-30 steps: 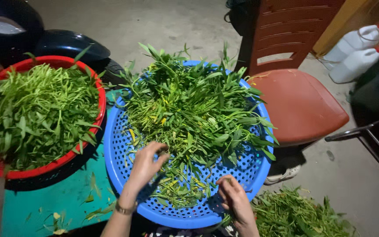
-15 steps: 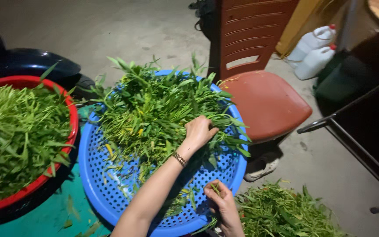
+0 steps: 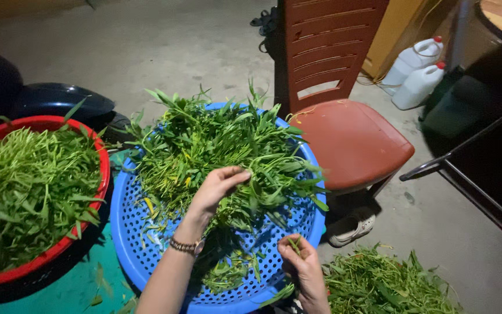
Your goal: The person sits at a low table and picks through piles of water spinach, plucking leaves and tender tips from the stalks by hand. They place the prepared greens into a red basin and a blue perforated basket while discarding debris to the side.
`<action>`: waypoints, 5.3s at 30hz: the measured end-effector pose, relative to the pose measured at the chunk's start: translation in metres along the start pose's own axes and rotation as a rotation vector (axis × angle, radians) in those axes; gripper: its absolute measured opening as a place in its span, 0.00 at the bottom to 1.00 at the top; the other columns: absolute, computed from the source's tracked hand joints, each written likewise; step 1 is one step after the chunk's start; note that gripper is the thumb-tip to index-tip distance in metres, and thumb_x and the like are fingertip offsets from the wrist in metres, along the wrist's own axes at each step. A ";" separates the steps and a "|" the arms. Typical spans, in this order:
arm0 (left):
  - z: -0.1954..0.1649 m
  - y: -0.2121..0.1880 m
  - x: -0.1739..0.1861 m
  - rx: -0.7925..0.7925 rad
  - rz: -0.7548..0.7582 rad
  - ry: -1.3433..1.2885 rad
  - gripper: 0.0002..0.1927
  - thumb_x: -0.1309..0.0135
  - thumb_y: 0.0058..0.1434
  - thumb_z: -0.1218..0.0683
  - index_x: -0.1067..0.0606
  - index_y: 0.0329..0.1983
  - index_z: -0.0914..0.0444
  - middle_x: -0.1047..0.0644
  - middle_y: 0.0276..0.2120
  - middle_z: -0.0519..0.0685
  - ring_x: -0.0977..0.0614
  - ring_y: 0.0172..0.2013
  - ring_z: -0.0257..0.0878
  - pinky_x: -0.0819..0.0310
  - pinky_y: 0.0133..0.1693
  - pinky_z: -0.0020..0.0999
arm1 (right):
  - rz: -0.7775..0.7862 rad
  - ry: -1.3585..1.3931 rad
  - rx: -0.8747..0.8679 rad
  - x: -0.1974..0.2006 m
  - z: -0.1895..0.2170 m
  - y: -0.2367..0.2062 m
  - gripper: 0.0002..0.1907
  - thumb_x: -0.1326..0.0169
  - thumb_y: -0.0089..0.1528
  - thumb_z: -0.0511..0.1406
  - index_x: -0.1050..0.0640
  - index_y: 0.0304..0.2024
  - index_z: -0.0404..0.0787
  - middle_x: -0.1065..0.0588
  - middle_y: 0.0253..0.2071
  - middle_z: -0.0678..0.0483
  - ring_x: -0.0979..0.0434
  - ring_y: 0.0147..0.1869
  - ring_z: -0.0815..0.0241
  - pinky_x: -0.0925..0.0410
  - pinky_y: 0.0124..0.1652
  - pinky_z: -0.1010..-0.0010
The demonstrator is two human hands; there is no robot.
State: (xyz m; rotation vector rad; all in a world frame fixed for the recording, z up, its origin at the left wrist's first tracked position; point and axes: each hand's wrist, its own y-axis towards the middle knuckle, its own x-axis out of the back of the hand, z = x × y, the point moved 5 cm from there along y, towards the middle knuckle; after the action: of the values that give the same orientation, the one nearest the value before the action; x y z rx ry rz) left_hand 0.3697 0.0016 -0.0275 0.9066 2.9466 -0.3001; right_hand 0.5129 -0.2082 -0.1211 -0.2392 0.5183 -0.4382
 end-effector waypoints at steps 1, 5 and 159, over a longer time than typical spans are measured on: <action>0.006 -0.008 0.003 -0.016 0.008 -0.017 0.11 0.38 0.62 0.52 0.16 0.41 0.64 0.21 0.30 0.41 0.30 0.29 0.28 0.41 0.34 0.27 | 0.006 -0.025 0.041 -0.003 0.005 0.000 0.07 0.40 0.59 0.32 0.22 0.38 0.37 0.31 0.24 0.63 0.42 0.21 0.74 0.49 0.21 0.79; 0.036 -0.033 0.005 -0.065 0.007 -0.160 0.10 0.39 0.61 0.54 0.18 0.39 0.66 0.17 0.32 0.42 0.20 0.34 0.27 0.28 0.41 0.23 | -0.019 -0.253 0.201 -0.018 0.027 -0.001 0.07 0.38 0.60 0.32 0.17 0.40 0.34 0.29 0.26 0.62 0.39 0.25 0.75 0.47 0.24 0.80; 0.049 -0.141 0.011 -0.501 -0.200 0.928 0.08 0.36 0.55 0.50 0.16 0.34 0.58 0.18 0.30 0.43 0.20 0.35 0.41 0.40 0.46 0.41 | 0.202 -1.226 0.942 -0.084 0.004 -0.016 0.22 0.40 0.51 0.29 0.19 0.49 0.45 0.24 0.36 0.52 0.22 0.31 0.50 0.30 0.29 0.63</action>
State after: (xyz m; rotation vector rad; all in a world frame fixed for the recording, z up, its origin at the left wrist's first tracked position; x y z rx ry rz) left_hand 0.2811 -0.1163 -0.0523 0.8097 3.5846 1.1057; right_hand 0.4436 -0.1835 -0.0771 0.4572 -0.8712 -0.2302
